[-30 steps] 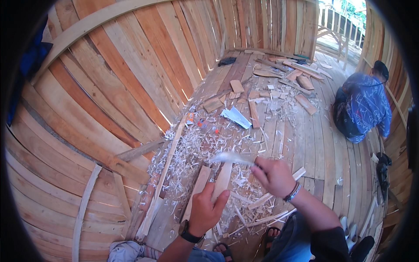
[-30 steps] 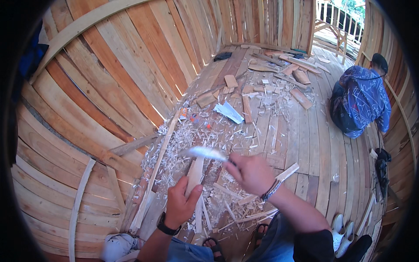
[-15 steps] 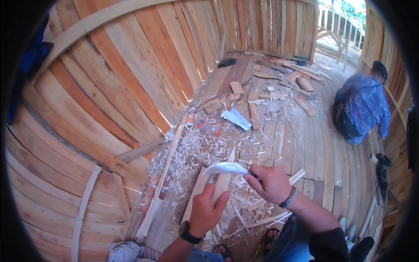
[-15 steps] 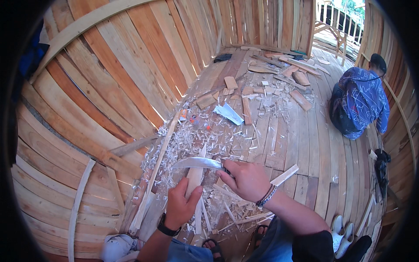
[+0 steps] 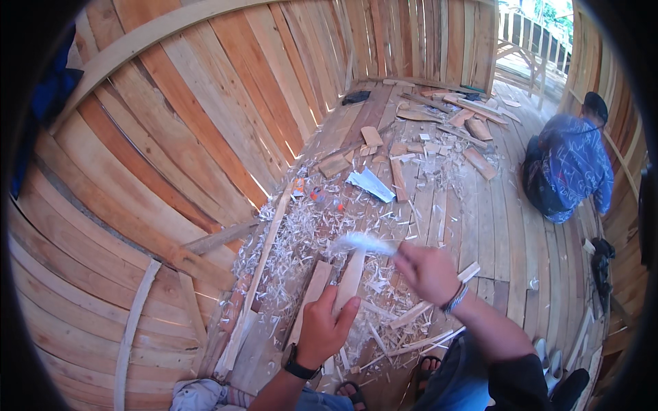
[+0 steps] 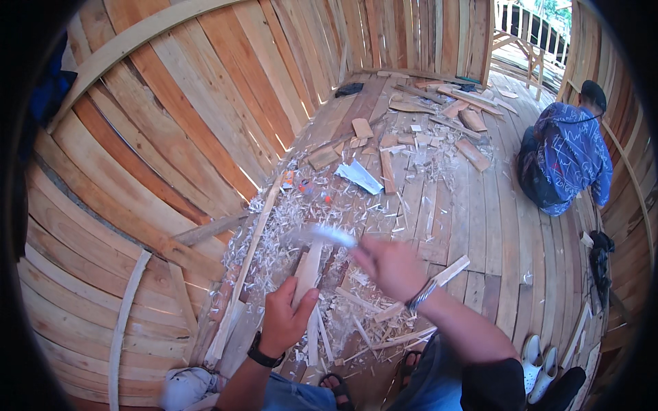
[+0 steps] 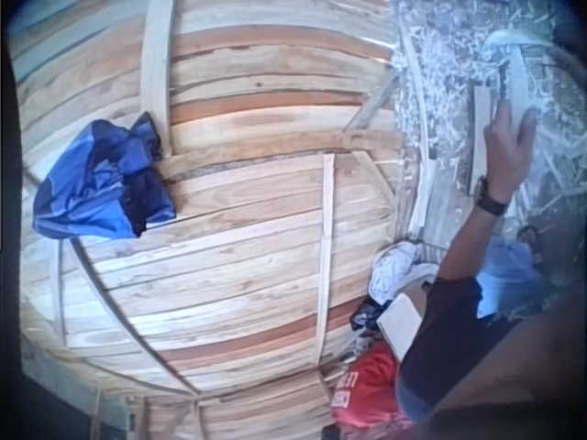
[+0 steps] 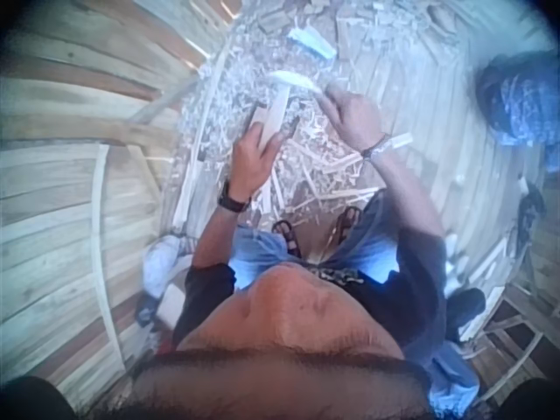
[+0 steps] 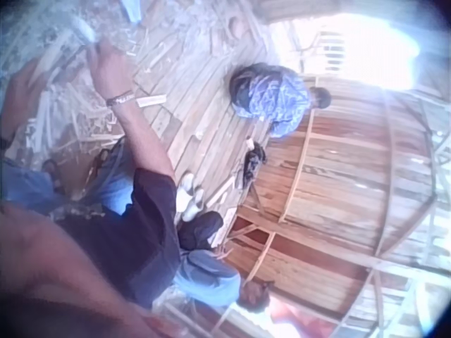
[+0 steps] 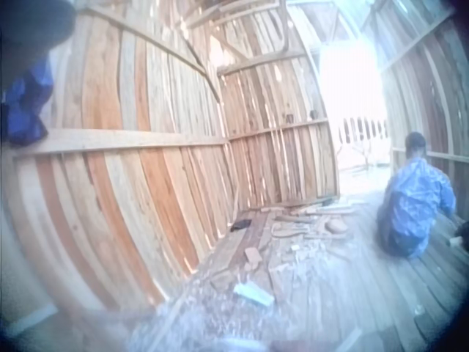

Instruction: The person whittles a thin piece of wood with a knife, scraping off small shavings from its sides and edges.

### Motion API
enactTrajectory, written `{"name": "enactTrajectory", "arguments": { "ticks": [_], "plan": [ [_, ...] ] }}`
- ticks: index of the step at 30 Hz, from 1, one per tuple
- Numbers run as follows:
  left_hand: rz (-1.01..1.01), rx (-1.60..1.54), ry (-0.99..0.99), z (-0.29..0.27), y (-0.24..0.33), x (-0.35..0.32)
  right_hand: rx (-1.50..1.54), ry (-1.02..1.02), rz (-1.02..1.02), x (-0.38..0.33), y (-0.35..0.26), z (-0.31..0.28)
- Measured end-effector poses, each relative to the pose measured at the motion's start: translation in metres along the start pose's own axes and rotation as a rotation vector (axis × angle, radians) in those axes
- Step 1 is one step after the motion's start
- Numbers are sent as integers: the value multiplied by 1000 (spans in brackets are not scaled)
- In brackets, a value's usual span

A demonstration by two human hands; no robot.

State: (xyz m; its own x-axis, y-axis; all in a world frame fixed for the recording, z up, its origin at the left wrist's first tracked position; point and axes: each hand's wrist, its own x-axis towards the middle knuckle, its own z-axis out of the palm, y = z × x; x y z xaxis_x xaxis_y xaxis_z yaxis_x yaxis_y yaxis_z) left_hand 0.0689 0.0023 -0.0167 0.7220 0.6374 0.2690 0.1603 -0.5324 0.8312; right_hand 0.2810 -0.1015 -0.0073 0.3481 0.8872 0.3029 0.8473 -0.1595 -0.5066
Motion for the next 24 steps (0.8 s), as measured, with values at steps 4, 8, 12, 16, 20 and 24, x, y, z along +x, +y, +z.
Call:
{"name": "enactTrajectory", "arguments": {
  "ticks": [4, 8, 12, 16, 20, 24],
  "plan": [
    [6, -11, 11, 1, 1, 0, 80, -24, -35, -11, -15, 6],
    [-44, 14, -25, -2, 2, -6, 21, 132, 209, 8, 13, 7],
    [-61, -18, -23, -3, 6, -5, 126, 61, 88, -10, -10, 6],
    [-44, -1, -48, -5, 16, -3, 496, 187, 280, 4, 30, 20],
    [-1, -9, -43, 0, 11, -4, 906, 157, 318, -1, 21, 10],
    [-8, 21, -66, 1, 12, -7, 1073, 91, 269, -2, -5, 5]
  ]
}}
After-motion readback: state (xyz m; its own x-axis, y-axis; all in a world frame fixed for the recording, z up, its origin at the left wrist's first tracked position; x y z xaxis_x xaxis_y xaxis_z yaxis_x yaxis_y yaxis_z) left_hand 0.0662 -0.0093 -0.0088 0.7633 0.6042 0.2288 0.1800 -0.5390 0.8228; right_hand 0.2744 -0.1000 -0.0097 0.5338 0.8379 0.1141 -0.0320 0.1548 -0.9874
